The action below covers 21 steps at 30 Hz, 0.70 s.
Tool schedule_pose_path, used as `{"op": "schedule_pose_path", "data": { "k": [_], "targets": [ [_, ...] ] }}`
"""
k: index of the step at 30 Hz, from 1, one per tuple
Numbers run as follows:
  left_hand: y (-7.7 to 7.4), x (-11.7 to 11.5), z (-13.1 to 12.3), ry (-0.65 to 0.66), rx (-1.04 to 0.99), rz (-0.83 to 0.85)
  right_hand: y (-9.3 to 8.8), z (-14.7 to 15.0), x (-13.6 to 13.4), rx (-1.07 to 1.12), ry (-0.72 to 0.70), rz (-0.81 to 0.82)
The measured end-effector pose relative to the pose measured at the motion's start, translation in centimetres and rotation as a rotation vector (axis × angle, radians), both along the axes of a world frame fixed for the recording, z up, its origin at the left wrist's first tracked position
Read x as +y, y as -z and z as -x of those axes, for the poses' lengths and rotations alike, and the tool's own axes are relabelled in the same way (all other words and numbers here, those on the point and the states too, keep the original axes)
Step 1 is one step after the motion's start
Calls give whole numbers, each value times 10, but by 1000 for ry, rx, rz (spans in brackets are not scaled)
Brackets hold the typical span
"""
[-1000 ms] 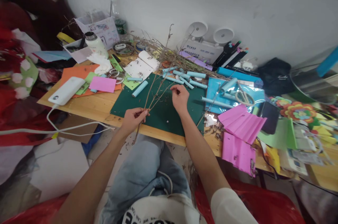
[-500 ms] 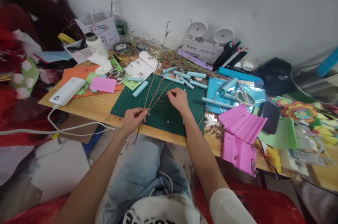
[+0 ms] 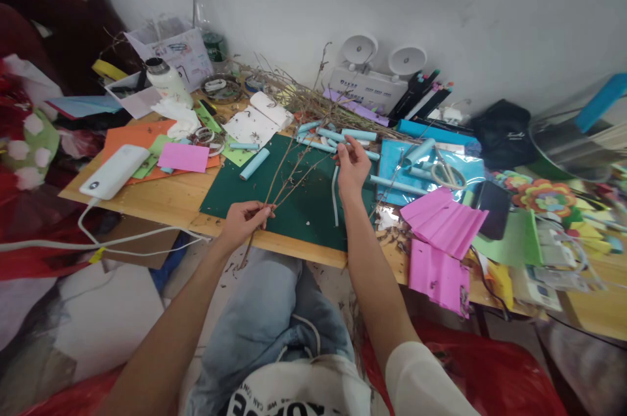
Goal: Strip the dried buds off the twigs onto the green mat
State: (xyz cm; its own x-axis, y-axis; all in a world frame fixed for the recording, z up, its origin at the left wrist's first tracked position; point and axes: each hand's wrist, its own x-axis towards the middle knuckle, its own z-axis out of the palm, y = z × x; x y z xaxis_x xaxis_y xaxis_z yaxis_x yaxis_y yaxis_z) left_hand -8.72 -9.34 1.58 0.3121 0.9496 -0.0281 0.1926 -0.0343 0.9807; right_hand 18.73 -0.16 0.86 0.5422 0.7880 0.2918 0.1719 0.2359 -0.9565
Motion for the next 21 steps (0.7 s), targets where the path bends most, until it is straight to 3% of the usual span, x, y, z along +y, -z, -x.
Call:
{"op": "schedule_pose_path", "data": {
  "k": [5,9,13,17,21],
  "targets": [
    [-4,0,1,-15,-46,56,2,-11,4,42,-2,25],
    [-9,-4,20,-45,-47,91,-1,-8,-1,-42,-80,45],
    [-27,-14,49,-66,54,79,-6,6,-10,-200,-260,58],
    [-45,-29,68,-83,130,80,-9,18,-19,-464,-345,19],
    [-46,-47,74,-82,169,85,-10,27,-26,-685,-357,-1]
  ]
}}
